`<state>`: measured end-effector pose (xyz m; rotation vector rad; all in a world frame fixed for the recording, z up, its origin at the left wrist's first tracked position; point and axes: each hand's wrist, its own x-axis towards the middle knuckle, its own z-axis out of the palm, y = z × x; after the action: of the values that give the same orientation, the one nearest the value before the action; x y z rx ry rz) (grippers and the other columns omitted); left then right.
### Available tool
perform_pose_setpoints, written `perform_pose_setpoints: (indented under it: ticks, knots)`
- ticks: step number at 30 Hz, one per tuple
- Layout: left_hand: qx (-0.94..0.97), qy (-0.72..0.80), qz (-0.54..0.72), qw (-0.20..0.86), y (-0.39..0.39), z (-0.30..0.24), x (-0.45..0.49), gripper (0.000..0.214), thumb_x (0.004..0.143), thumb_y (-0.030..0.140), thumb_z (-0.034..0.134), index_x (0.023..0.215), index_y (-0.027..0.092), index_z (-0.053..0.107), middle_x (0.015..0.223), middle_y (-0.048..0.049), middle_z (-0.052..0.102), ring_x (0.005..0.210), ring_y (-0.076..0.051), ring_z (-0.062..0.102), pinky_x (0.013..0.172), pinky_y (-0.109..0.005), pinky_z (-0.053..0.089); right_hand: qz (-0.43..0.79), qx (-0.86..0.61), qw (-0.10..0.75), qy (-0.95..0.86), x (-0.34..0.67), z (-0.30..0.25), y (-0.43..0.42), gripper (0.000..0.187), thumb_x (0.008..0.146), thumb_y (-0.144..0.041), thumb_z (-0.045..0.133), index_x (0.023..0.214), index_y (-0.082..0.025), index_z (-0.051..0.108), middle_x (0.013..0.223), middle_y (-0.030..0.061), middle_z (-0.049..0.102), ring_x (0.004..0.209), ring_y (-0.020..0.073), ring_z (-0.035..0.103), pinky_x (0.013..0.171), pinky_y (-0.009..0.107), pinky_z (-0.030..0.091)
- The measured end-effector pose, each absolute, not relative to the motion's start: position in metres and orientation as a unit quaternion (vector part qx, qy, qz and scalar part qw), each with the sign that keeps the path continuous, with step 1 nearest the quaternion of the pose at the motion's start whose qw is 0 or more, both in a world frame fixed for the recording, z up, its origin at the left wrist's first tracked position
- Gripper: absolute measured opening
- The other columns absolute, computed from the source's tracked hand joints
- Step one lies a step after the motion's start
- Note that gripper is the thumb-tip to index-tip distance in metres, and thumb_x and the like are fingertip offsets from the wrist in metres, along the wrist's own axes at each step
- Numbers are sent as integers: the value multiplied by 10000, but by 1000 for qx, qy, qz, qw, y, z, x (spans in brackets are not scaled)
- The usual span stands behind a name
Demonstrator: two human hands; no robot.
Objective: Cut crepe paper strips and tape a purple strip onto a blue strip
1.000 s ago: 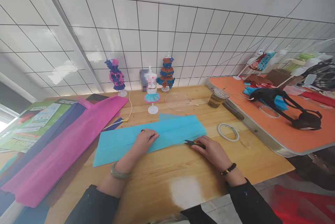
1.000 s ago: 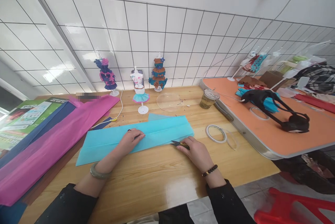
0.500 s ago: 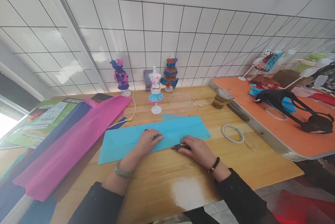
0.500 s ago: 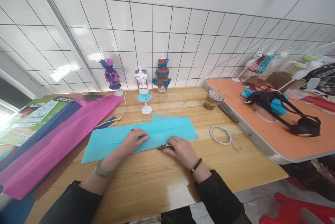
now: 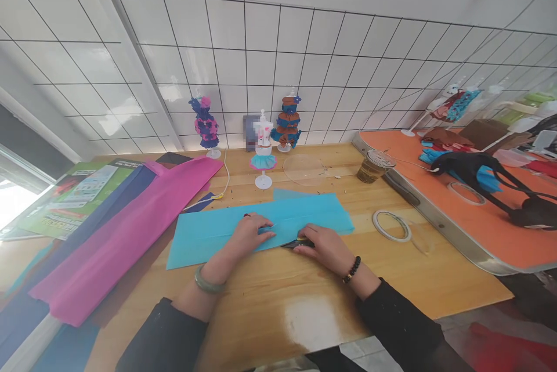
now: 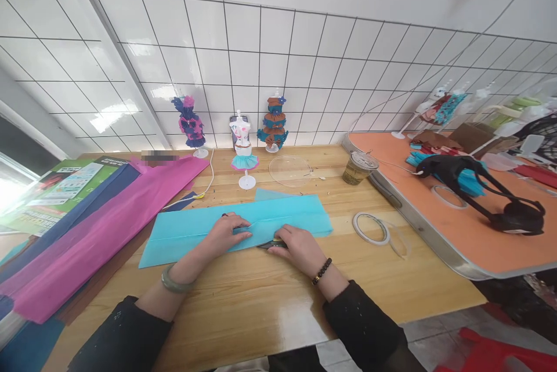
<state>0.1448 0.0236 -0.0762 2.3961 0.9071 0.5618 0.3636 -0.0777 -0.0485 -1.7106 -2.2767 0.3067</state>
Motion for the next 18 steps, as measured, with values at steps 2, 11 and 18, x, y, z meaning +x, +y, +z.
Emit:
perform_pose_setpoints:
  ticks: [2,11,18]
  knots:
    - [883,336,205,255,23,-76,145,273,749,426,589,921,220,638,883,-10,662,850,-177,538,774,-311,399,115,-599,142,-780,364,-50,-78,370,805,-546,448,857,-207,587,820,38,617,726,167,568,630,273,406]
    - [903,328,179,211,15,-69,147,464,668,497,645,1043,228,595,939,-22,634,928,-210,507,829,-333,371,128,-602,133,-777,367,-49,-80,381,803,-555,443,820,-204,588,780,39,623,698,169,569,603,268,392]
    - [903,333,177,203,13,-68,148,467,675,495,640,1057,231,587,926,-21,634,920,-207,506,820,-329,369,123,-600,132,-779,365,-49,-79,381,802,-556,445,821,-201,582,789,32,621,705,165,567,610,265,387]
